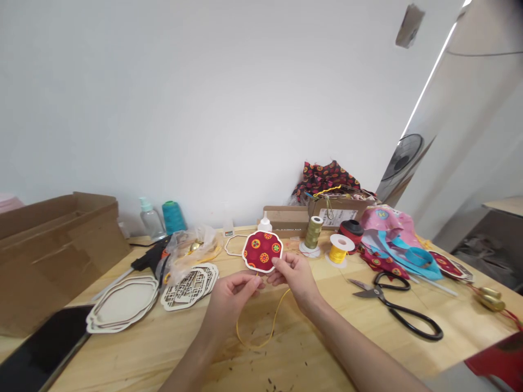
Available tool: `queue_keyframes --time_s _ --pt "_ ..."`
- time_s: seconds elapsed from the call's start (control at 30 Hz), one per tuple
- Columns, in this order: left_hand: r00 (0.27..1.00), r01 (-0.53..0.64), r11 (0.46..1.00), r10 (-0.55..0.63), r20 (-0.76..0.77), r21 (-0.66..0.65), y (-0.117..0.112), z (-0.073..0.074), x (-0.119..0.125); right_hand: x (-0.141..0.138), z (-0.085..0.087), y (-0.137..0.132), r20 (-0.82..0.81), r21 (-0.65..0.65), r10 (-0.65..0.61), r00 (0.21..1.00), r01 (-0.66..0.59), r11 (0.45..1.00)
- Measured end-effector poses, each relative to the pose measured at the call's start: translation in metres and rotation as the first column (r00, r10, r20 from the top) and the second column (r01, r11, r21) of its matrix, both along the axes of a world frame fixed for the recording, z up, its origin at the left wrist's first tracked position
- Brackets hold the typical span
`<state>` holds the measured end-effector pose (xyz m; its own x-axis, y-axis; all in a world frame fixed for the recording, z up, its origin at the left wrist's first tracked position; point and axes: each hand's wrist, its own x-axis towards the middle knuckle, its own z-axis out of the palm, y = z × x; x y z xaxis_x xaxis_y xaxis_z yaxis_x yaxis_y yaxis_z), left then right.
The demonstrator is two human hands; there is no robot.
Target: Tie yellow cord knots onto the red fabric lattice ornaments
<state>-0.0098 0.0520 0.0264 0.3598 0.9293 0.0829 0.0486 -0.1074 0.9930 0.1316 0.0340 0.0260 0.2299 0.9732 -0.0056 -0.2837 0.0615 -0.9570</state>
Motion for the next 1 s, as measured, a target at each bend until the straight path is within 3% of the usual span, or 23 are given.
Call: queue_keyframes --time_s 0.13,0.3,0.57,0.77,0.9,1.0 --pt "0.992 -0.096 0.994 0.099 0.077 -0.049 0.002 0.002 -0.001 0.004 0.002 -0.001 -0.067 -0.011 0.007 0.998 -0.008 1.000" --pt "0.941 0.110 0.990 -0.075 0.330 -0.089 -0.003 0.009 0.006 0.001 0.004 -0.002 -0.114 -0.014 0.074 0.991 -0.076 0.997" --pt "0.968 0.106 0.981 -0.065 0.241 -0.161 0.001 -0.007 0.005 -0.003 0.001 -0.003 -0.040 0.001 0.098 0.994 -0.098 0.995" --pt "0.950 0.202 0.939 -0.118 0.290 -0.278 0.000 0.000 0.002 0.000 0.002 -0.001 -0.022 -0.026 0.091 0.996 -0.092 0.995" --pt "0.880 0.273 0.868 -0.050 0.472 -0.416 0.001 0.001 0.002 -0.001 -0.002 -0.001 0.089 0.019 0.187 0.978 -0.190 0.982" --pt "0.835 0.240 0.850 0.065 0.546 -0.468 0.005 -0.004 0.001 -0.004 -0.008 -0.003 0.294 0.070 0.347 0.891 -0.382 0.922"
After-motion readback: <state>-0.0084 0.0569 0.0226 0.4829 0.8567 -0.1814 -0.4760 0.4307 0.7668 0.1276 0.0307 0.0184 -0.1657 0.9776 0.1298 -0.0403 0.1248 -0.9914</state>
